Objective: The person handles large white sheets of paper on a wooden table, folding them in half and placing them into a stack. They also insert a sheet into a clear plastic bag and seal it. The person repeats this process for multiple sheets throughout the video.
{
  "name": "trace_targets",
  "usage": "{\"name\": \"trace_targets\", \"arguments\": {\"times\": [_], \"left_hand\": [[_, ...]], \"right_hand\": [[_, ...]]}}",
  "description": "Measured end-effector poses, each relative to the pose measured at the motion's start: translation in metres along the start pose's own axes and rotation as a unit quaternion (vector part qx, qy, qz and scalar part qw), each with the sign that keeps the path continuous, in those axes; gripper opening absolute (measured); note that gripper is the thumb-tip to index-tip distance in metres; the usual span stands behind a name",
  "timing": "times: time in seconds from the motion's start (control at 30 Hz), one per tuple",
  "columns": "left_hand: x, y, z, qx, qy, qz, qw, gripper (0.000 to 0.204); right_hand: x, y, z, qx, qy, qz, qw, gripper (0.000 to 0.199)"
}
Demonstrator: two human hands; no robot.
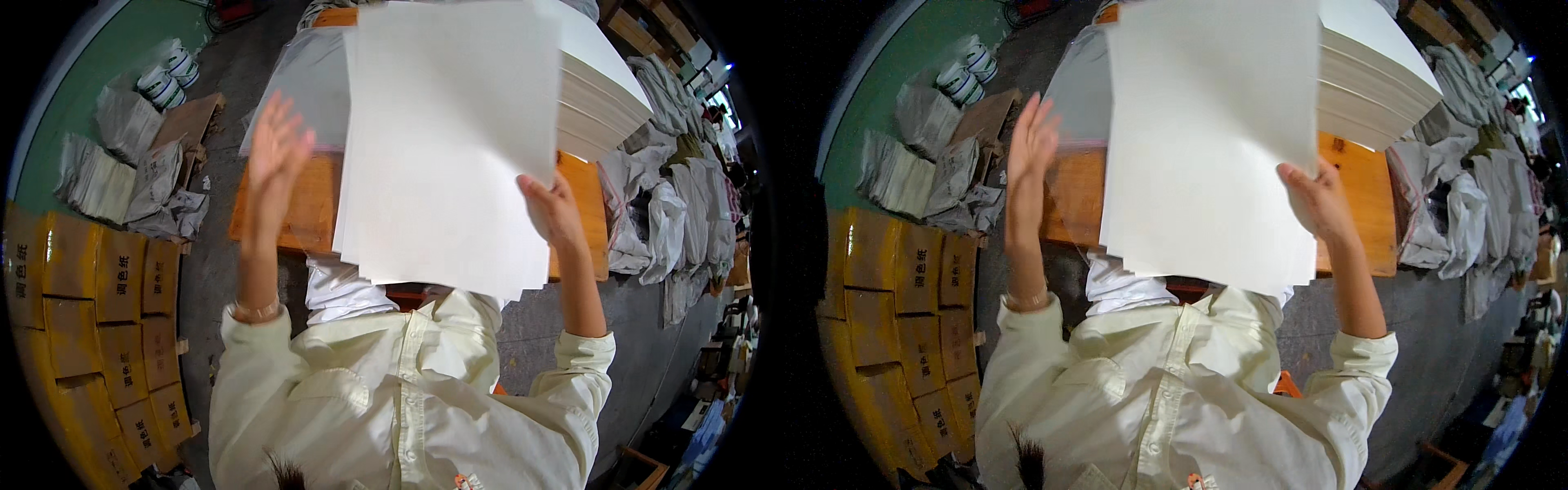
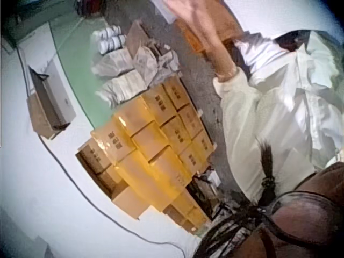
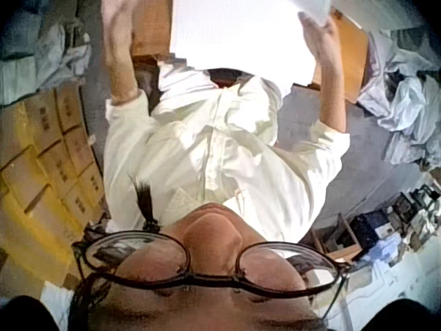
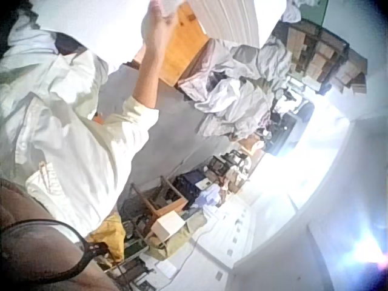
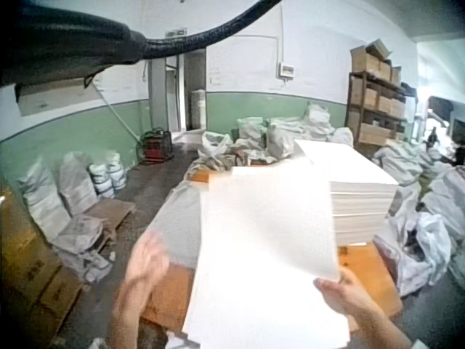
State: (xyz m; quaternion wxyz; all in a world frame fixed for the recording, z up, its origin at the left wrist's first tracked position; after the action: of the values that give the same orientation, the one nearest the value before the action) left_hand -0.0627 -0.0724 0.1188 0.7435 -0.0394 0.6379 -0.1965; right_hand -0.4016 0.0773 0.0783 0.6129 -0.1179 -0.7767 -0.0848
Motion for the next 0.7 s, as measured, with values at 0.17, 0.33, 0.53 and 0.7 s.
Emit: {"name": "trace_targets", "arguments": {"times": [0.17, 0.33, 0.53, 0.7], "left_hand": [[-0.016, -0.08, 0.005, 0.194, 0.162, 0.003, 0.968, 0.049], [-0.072, -0.078, -0.019, 0.118, 0.181, -0.053, 0.975, 0.04], [-0.082, -0.038, -0.059, 0.036, 0.083, -0.096, 0.991, 0.042], [-0.047, -0.03, -0.069, 0.062, 0.143, -0.071, 0.985, 0.055]], "right_hand": [[0.054, 0.014, -0.026, -0.03, -0.049, 0.077, 0.995, 0.033], [0.065, 0.02, -0.033, -0.04, 0.0, 0.181, 0.983, 0.027], [0.047, 0.01, -0.036, -0.055, 0.07, 0.298, 0.95, 0.017], [0.051, 0.007, -0.023, -0.067, 0.076, 0.262, 0.96, 0.025]]}}
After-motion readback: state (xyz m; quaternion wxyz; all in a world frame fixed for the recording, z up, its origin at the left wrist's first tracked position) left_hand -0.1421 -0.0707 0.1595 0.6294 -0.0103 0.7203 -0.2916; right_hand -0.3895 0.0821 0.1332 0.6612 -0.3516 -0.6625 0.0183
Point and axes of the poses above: each hand's wrist, its own y-axis away from the middle knuckle, its own z-axis out of the back of the hand, x = y × z, the point moved 1 cm from there along -y, towards the middle knuckle, and after that the axes turned 11 degrees about -y, right-handed, at the moved point
